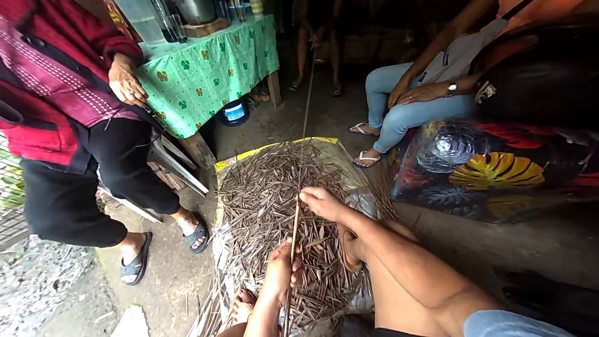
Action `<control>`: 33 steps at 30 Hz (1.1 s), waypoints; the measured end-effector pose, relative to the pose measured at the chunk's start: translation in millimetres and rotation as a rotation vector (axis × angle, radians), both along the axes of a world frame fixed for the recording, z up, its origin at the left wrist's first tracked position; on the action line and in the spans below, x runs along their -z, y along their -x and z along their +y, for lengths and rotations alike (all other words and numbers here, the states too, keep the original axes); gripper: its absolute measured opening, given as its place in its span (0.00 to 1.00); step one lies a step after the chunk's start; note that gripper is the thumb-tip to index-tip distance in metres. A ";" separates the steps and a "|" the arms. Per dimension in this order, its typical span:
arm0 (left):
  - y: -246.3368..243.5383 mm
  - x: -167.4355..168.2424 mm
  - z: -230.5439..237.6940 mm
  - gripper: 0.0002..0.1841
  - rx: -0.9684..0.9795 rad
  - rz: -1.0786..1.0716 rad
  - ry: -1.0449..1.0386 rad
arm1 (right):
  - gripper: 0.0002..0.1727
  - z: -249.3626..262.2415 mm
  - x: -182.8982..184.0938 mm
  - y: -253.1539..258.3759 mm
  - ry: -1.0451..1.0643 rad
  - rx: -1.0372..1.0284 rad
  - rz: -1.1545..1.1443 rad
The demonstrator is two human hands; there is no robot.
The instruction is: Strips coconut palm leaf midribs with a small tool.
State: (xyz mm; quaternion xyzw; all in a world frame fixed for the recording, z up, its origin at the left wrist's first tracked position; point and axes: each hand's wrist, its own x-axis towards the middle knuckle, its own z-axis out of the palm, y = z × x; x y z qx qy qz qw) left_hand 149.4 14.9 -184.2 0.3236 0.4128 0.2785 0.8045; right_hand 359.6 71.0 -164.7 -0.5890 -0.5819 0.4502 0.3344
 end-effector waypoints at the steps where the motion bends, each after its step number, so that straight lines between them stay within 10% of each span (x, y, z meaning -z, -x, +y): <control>1: 0.8 -0.6 1.8 0.23 -0.013 -0.007 0.012 | 0.19 -5.6 0.4 3.2 -0.044 -0.078 -0.054; 10: -7.1 -4.7 12.8 0.22 -0.062 -0.024 0.017 | 0.23 -27.2 -0.9 5.5 -0.337 -0.480 -0.396; 24: -12.3 -8.8 10.6 0.21 -0.029 -0.044 0.030 | 0.22 11.2 7.4 -21.5 -0.172 -0.002 -0.680; 28: -11.6 -7.4 7.5 0.22 0.004 -0.045 0.000 | 0.21 21.7 -2.0 -35.8 -0.090 0.235 -0.426; 33: -9.6 -8.3 12.7 0.22 0.017 -0.077 0.009 | 0.22 -6.6 -4.3 2.7 0.170 0.022 0.208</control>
